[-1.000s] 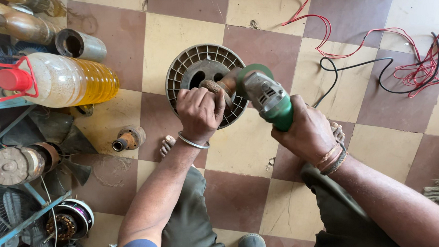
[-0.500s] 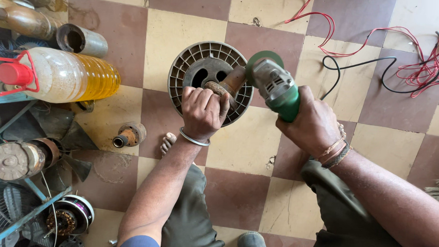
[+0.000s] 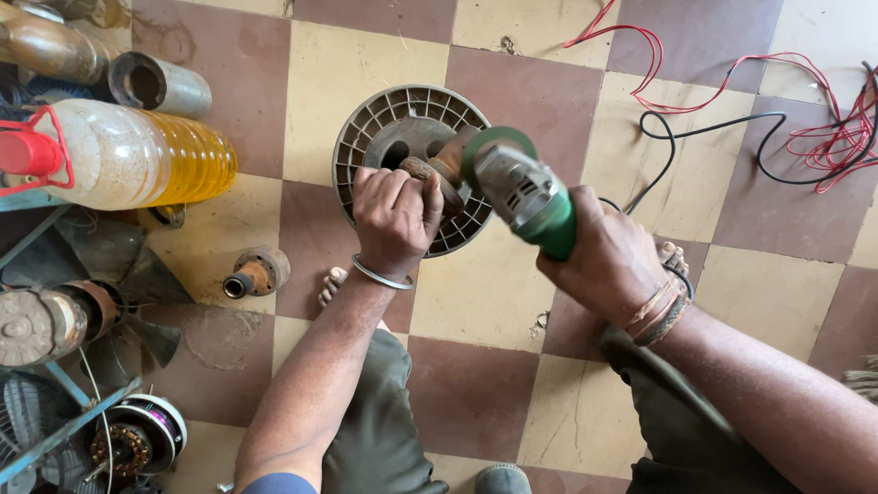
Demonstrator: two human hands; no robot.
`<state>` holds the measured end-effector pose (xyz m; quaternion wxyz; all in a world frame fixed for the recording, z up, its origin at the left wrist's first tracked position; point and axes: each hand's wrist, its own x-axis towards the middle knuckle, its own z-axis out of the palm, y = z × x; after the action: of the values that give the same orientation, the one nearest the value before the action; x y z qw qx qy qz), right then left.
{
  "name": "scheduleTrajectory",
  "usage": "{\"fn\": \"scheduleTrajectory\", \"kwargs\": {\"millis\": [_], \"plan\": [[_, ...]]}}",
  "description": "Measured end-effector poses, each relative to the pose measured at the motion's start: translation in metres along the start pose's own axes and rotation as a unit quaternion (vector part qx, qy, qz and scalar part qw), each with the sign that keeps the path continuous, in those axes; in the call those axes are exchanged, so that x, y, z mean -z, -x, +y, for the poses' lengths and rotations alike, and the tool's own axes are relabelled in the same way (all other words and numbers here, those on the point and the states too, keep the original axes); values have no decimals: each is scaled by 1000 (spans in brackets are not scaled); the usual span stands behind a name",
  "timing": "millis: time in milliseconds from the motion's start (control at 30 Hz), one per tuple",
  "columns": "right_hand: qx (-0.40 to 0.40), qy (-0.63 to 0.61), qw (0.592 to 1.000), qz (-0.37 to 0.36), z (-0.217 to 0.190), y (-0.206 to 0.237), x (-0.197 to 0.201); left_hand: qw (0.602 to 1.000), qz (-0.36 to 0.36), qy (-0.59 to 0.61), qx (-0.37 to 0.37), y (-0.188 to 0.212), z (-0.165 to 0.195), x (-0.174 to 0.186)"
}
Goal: The person sits on the floor and uses a handheld angle grinder to grind a cylindrical metal part, likely a motor shaft, held in the left hand. The person rotates the part to grind different sections while sparks fly from the contact point.
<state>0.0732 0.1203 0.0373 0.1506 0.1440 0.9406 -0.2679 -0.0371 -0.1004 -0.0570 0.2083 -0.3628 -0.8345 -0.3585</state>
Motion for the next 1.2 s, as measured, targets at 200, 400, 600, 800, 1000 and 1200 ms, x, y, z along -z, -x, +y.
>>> {"fn": "scheduleTrajectory", "kwargs": {"millis": [200, 400, 600, 800, 1000, 1200], "plan": [[-75, 21, 997, 1, -1, -3, 6, 999, 4, -15, -44, -2, 1, 3], [-96, 12, 995, -11, -2, -6, 8, 996, 4, -27, -82, -4, -1, 4], [-43, 10, 999, -3, -4, -6, 8, 994, 4, -23, -107, -3, -3, 4], [-64, 36, 997, 18, -11, -12, 14, 994, 5, -32, -105, -2, -4, 5], [-59, 34, 997, -33, -20, -7, 12, 995, 10, -31, -96, -5, -4, 8], [-68, 24, 997, 28, -17, -18, 14, 998, -16, -58, -19, -10, 5, 19]]}}
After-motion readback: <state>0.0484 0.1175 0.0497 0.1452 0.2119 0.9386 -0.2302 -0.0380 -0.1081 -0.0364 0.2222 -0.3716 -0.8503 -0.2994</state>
